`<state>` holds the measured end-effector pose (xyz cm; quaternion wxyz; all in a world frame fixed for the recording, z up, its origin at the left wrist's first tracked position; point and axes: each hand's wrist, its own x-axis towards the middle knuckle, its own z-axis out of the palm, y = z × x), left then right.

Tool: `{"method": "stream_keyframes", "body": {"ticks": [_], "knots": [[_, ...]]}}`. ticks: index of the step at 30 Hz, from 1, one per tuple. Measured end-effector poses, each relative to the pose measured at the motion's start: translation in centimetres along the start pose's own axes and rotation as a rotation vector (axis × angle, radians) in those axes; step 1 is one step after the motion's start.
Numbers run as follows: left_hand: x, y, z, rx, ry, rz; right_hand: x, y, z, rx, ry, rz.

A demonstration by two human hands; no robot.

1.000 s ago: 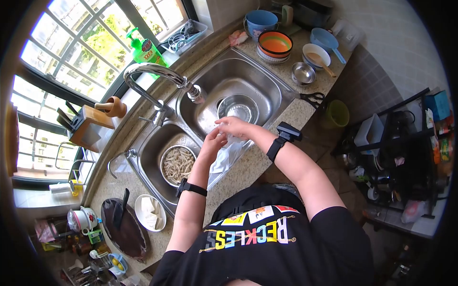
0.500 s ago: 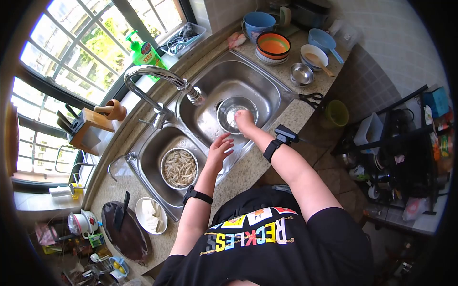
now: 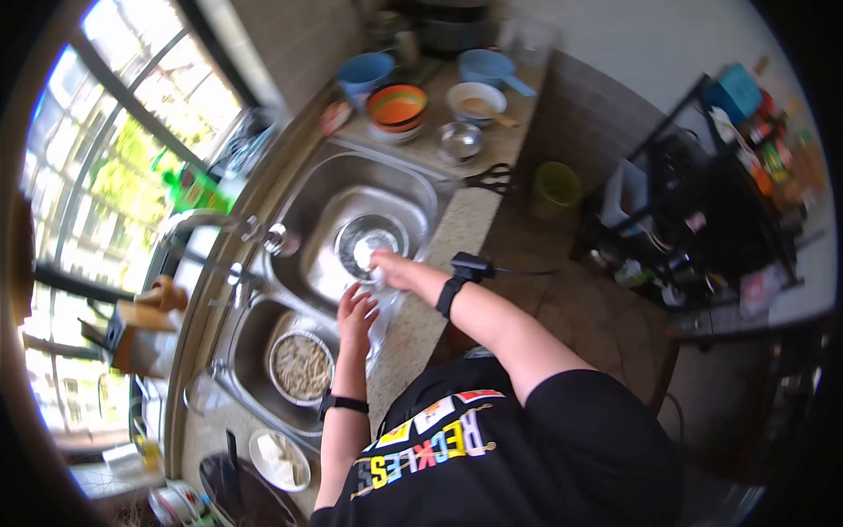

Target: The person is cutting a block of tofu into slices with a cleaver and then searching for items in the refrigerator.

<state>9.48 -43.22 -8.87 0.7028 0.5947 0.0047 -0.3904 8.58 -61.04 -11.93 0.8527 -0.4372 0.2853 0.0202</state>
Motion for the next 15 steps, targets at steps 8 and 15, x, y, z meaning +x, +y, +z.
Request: {"method": "stream_keyframes", "body": {"ticks": [8, 15], "knots": [[0.4, 1.1, 1.6, 0.027, 0.021, -0.028, -6.4, -5.6, -1.2, 0.033, 0.168, 0.018], [3.8, 0.9, 5.1, 0.068, 0.206, 0.056, -13.1, -15.1, -12.9, -0.575, 0.278, -0.68]]}}
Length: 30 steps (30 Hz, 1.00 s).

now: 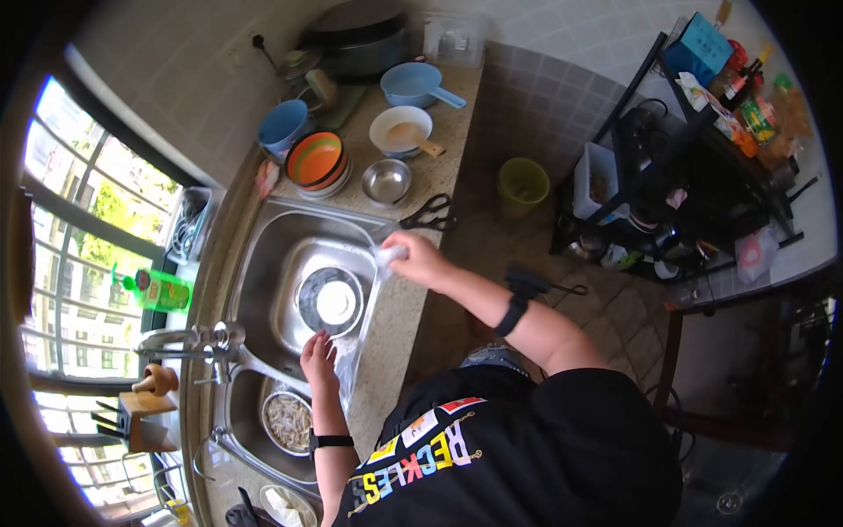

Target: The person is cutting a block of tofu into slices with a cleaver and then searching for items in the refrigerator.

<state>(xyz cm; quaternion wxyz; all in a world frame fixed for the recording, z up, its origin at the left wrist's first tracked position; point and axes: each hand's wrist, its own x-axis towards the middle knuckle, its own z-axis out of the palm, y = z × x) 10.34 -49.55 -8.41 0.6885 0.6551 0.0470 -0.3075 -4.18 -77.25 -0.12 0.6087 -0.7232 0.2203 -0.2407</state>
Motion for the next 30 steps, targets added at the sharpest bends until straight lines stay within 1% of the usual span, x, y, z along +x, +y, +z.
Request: {"method": "stream_keyframes", "body": {"ticks": [1, 2, 3, 4, 6, 7, 9, 10, 11, 12, 13, 14, 15, 16, 17, 18, 19, 21, 23, 24, 25, 26, 27, 28, 29, 30], "knots": [[0.7, -0.2, 0.9, -0.026, 0.029, 0.016, 0.5, -0.7, -3.2, -0.161, 0.065, -0.062], [1.0, 0.1, 2.2, -0.04, 0.071, 0.065, 0.6, -2.7, -6.2, -0.354, 0.163, -0.13], [1.2, 0.5, 3.9, -0.105, 0.093, 0.102, 1.2, -2.2, -9.4, -0.438, 0.29, -0.249], [1.6, 0.9, 5.3, -0.126, 0.109, 0.121, 1.8, -2.4, -12.3, -0.429, 0.381, -0.32], [2.2, 1.8, 8.4, -0.165, 0.136, 0.155, 2.9, -3.8, -18.2, -0.354, 0.475, -0.294], [2.9, 1.9, 10.0, -0.169, 0.159, 0.155, 3.5, -4.3, -21.4, -0.571, 0.541, -0.376], [3.2, 3.3, 13.6, -0.173, 0.179, 0.123, 4.9, -2.4, -26.9, -0.633, 0.65, -0.358], [3.9, 3.2, 14.5, -0.194, 0.13, 0.089, 5.8, -1.1, -29.3, -0.671, 0.688, -0.324], [4.0, 3.5, 16.2, -0.188, 0.132, 0.088, 6.7, 0.9, -31.6, -0.708, 0.723, -0.29], [3.6, 3.9, 18.1, -0.16, 0.132, 0.075, 7.6, 4.9, -34.6, -0.741, 0.708, -0.133], [3.4, 4.1, 19.5, -0.133, 0.13, 0.061, 8.1, 9.8, -37.3, -0.738, 0.705, -0.124], [3.5, 4.0, 20.4, -0.109, 0.114, 0.031, 8.4, 14.8, -39.6, -0.947, 0.724, -0.048], [3.6, 3.7, 20.9, -0.1, 0.116, 0.028, 8.4, 17.5, -41.2, -1.155, 0.736, 0.033], [3.9, 3.5, 21.2, -0.072, 0.104, 0.03, 8.5, 17.9, -41.9, -1.147, 0.736, 0.039], [4.2, 3.2, 21.4, -0.044, 0.091, 0.033, 8.6, 18.4, -42.6, -0.834, 0.788, 0.225], [4.1, 3.3, 21.8, -0.028, 0.149, 0.037, 8.2, 18.7, -43.3, -0.517, 0.824, 0.407], [4.2, 3.0, 21.5, -0.013, 0.144, 0.029, 7.7, 17.6, -42.8, -0.377, 0.85, 0.399], [5.2, 1.9, 20.2, -0.087, 0.223, -0.016, 6.4, 21.5, -43.8, -0.346, 0.698, 0.456], [5.7, 1.4, 19.8, -0.17, 0.341, 0.049, 6.2, 17.5, -41.7, -0.189, 0.672, 0.455], [5.2, 2.1, 21.2, -0.147, 0.461, 0.101, 6.4, 15.9, -40.6, -0.061, 0.596, 0.43], [6.2, 1.7, 20.2, -0.149, 0.497, 0.099, 6.8, 14.9, -39.4, -0.126, 0.522, 0.407], [6.7, 1.7, 19.5, -0.116, 0.46, 0.095, 7.1, 8.7, -37.8, -0.361, 0.457, 0.376], [6.8, 1.7, 18.5, -0.037, 0.374, 0.116, 7.5, 8.9, -36.1, -0.261, 0.466, 0.156], [5.1, 3.3, 21.3, -0.045, 0.436, 0.106, 7.8, 6.4, -34.5, -0.218, 0.462, 0.112], [5.2, 3.1, 21.0, -0.088, 0.404, 0.134, 8.5, 5.5, -32.6, -0.301, 0.455, -0.014], [5.3, 3.3, 21.0, -0.041, 0.378, 0.125, 8.8, 3.0, -30.4, -0.269, 0.452, -0.098]]}}
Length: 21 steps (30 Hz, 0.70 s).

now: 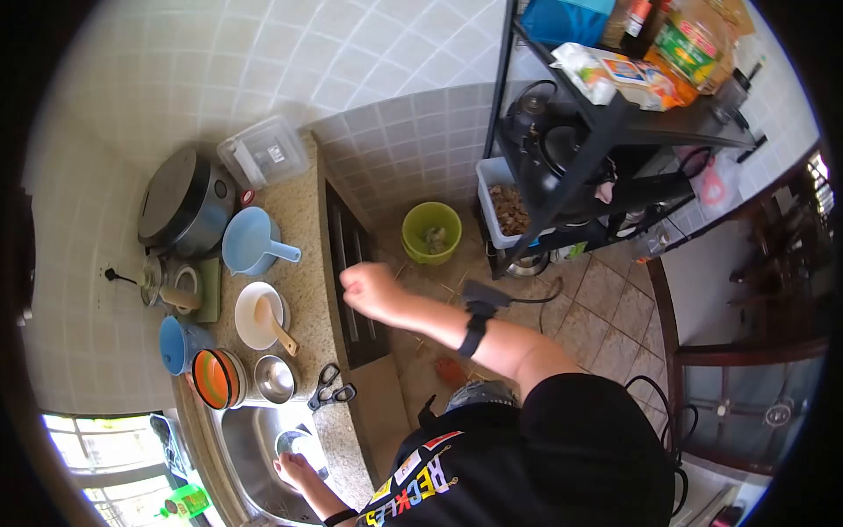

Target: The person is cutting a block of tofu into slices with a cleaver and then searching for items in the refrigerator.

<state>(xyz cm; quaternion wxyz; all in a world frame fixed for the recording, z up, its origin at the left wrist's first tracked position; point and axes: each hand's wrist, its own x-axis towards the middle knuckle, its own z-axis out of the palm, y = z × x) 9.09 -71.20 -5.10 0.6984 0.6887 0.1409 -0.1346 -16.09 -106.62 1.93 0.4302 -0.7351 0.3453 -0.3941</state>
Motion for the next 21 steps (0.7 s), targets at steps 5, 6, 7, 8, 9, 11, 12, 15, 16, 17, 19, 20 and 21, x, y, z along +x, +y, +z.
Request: {"method": "stream_keyframes", "body": {"ticks": [5, 6, 7, 8, 9, 11, 12, 15, 16, 17, 19, 20, 21], "knots": [[-2.4, 3.8, -0.5, 0.116, 0.024, 0.09, -4.1, -11.3, 7.7, 0.254, -0.303, -0.339], [-2.8, 5.0, -1.5, 0.194, -0.067, 0.277, -5.1, -13.5, 8.6, 0.219, -0.481, -0.358], [-3.5, 6.4, -3.6, 0.278, -0.15, 0.462, -7.6, -18.5, 10.2, 0.263, -0.566, -0.449], [-4.4, 7.4, -4.3, 0.362, -0.057, 0.646, -9.6, -20.4, 12.0, 0.204, -0.602, -0.538], [-5.6, 8.2, -3.0, 0.363, -0.057, 0.649, -9.8, -20.2, 12.9, 0.106, -0.651, -0.57], [-8.9, 11.0, -6.1, 0.472, 0.145, 0.723, -15.4, -23.3, 18.8, 0.021, -0.592, -0.841], [-9.0, 11.0, -5.9, 0.526, 0.126, 0.69, -15.6, -22.2, 21.0, 0.026, -0.633, -0.756], [-5.1, 10.2, -10.3, 0.888, 0.121, 0.833, -21.0, -17.5, 33.2, 0.118, -0.489, -0.609], [-1.7, 7.2, -13.0, 1.15, -0.116, 0.982, -21.6, -18.0, 33.6, 0.135, -0.62, -0.532], [1.8, 4.5, -15.9, 1.398, -0.375, 1.129, -21.5, -18.5, 33.9, 0.063, -0.789, -0.489], [2.5, 4.1, -18.2, 1.512, -0.638, 0.363, -21.3, -18.7, 33.7, -0.101, -1.049, -0.416], [2.2, 3.8, -19.2, 1.302, -0.386, 0.651, -21.6, -18.9, 33.8, -0.166, -1.134, -0.397], [2.0, 3.8, -19.3, 1.07, -0.124, 0.914, -21.6, -19.0, 33.6, -0.203, -1.181, -0.377]]}}
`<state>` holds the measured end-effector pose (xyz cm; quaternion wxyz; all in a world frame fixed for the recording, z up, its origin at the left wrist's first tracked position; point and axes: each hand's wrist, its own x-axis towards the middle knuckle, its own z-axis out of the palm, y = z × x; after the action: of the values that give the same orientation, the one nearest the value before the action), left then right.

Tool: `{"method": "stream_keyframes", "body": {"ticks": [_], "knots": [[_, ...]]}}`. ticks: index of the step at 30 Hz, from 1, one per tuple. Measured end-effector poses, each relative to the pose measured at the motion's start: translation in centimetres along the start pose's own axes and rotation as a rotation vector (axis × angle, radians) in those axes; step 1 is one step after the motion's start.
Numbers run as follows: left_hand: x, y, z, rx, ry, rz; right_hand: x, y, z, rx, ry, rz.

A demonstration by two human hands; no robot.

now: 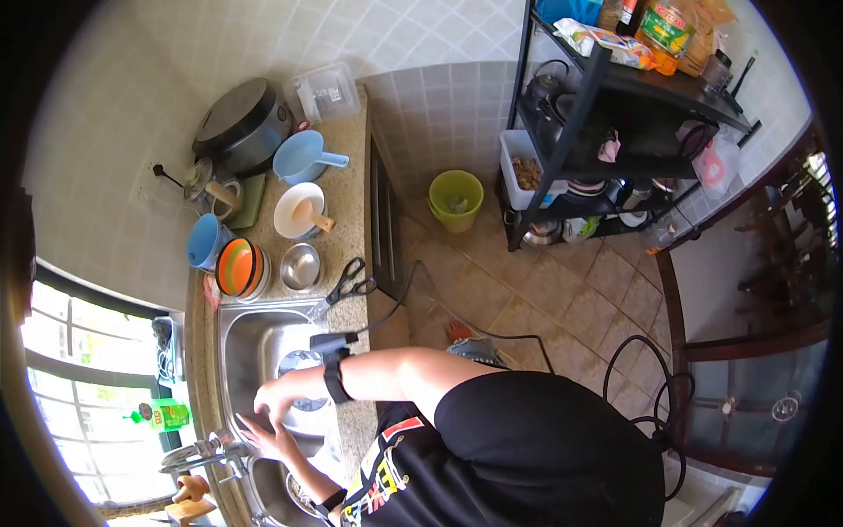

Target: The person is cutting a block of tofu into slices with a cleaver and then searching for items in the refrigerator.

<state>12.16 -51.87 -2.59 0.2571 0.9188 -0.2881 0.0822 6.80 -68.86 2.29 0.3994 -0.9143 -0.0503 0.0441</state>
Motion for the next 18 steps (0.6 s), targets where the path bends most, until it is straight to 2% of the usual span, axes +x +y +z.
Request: {"method": "stream_keyframes", "body": {"ticks": [1, 2, 4, 5, 6, 7, 8, 9, 10, 12, 14, 16, 17, 18], "knots": [[0.6, -0.2, -0.5, 0.107, -0.001, -0.025, -0.1, -0.2, 0.6, -0.017, -0.04, 0.032], [0.4, 1.1, -1.2, 0.021, -0.237, -0.013, -0.2, -0.4, 0.7, -0.042, -0.06, 0.068], [0.0, 3.7, -1.9, 0.257, -0.372, -0.305, -0.7, -0.4, 0.5, -0.089, -0.065, 0.131], [0.8, -4.1, 1.3, 0.274, -0.075, 0.022, -1.0, -0.4, 0.4, -0.106, -0.056, 0.167], [0.4, -3.9, 1.0, 0.287, -0.029, 0.049, -0.5, -1.1, 0.9, -0.129, -0.059, 0.171], [0.1, -2.0, 1.4, 0.29, -0.03, -0.02, -2.1, 0.0, 0.9, -0.123, -0.02, 0.262], [-0.1, -1.3, 0.1, 0.318, -0.001, -0.112, -2.5, -0.4, 1.7, -0.171, 0.036, 0.264], [-0.7, -3.5, -1.1, 0.082, -0.273, -0.093, -1.6, -1.6, 3.6, -0.219, 0.059, 0.221], [1.8, -3.4, 0.3, -0.183, -0.593, 0.024, -1.7, -0.9, 2.9, -0.276, 0.144, 0.27], [0.4, -0.5, 0.3, -0.193, -0.141, 0.183, -3.5, -0.4, 2.2, -0.407, 0.222, 0.3], [0.0, 0.1, 0.1, -0.144, -0.129, 0.207, -4.9, -0.9, 2.2, -0.454, 0.312, 0.292], [0.0, 1.4, 1.5, -0.505, -0.235, 0.072, -6.2, 0.2, 1.6, -0.299, 0.313, 0.426], [0.0, 2.3, 2.4, -0.522, -0.247, 0.083, -6.7, 0.4, 1.0, -0.148, 0.353, 0.475], [-0.9, 4.1, 2.8, -0.591, -0.291, 0.018, -10.0, 0.9, 0.4, -0.416, 0.317, 0.495]]}}
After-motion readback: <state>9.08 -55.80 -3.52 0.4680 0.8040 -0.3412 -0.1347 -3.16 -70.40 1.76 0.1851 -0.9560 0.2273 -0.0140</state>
